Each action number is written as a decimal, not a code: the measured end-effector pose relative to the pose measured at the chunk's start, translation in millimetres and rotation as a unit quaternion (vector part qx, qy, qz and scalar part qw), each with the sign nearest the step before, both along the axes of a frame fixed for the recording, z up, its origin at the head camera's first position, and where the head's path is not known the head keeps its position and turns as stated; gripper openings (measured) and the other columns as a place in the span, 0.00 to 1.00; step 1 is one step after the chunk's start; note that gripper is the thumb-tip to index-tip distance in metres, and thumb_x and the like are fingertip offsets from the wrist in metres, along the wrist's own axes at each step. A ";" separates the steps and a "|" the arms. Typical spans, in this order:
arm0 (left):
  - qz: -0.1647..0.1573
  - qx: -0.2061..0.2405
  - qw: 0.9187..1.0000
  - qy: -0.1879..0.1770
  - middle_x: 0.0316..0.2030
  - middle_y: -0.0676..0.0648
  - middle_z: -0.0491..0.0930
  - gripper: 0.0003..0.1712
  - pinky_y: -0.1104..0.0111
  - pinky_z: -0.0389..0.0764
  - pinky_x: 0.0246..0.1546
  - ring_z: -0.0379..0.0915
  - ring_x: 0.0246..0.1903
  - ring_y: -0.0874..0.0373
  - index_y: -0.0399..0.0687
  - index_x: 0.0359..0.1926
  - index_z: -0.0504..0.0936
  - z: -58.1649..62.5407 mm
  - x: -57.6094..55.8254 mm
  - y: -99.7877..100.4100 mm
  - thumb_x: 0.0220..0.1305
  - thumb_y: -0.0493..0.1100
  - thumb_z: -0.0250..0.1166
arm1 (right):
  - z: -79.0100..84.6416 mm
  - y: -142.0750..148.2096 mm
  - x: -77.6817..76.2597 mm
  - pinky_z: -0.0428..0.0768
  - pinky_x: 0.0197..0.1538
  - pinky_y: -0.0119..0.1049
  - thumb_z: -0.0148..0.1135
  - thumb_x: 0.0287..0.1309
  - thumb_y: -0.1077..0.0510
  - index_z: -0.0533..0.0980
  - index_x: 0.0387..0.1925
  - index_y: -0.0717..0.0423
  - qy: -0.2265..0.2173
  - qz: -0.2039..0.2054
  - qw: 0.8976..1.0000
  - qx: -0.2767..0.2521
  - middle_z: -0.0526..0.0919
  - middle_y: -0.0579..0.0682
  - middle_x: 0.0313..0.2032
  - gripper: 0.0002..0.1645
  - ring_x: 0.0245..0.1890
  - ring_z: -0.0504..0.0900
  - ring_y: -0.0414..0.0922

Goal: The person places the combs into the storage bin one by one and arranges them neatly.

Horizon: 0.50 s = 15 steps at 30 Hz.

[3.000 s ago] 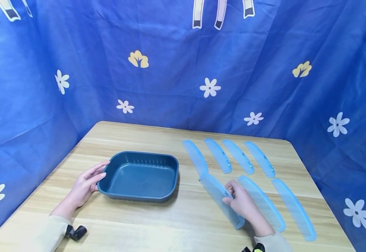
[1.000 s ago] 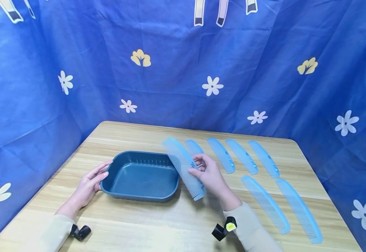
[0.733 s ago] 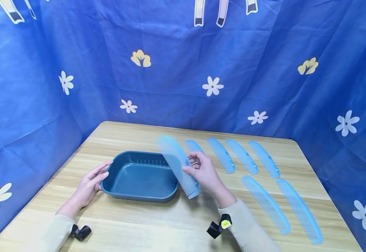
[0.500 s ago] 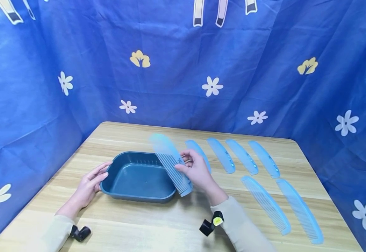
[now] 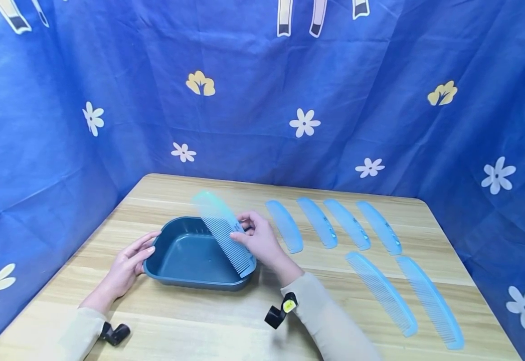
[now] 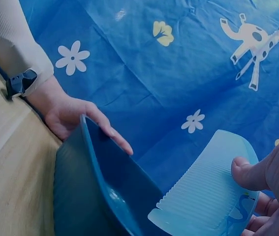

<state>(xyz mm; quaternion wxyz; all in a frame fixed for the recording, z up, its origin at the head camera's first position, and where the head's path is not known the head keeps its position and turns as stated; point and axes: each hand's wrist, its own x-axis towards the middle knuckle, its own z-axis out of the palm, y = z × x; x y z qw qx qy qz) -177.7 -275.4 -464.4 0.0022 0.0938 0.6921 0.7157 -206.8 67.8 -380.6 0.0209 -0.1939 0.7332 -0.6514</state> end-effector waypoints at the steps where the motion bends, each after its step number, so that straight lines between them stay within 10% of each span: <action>1: 0.000 -0.001 1.000 0.000 0.55 0.48 0.68 0.27 0.63 0.82 0.30 0.73 0.45 0.59 0.41 0.67 0.62 0.0 -0.1 0.2 0.69 0.39 0.53 | -1.5 -1.6 -1.2 0.76 0.31 0.28 0.66 0.49 0.69 0.72 0.46 0.66 -0.003 -0.001 1.000 0.003 0.78 0.55 0.33 0.20 0.25 0.73 0.41; 15: 0.017 -0.014 1.000 -0.001 0.55 0.48 0.67 0.26 0.64 0.82 0.28 0.73 0.46 0.60 0.42 0.66 0.63 0.5 0.9 1.0 0.69 0.40 0.53 | -26.2 -22.5 -7.7 0.71 0.28 0.28 0.66 0.51 0.66 0.73 0.45 0.62 0.042 0.062 0.994 0.083 0.76 0.56 0.34 0.18 0.26 0.70 0.44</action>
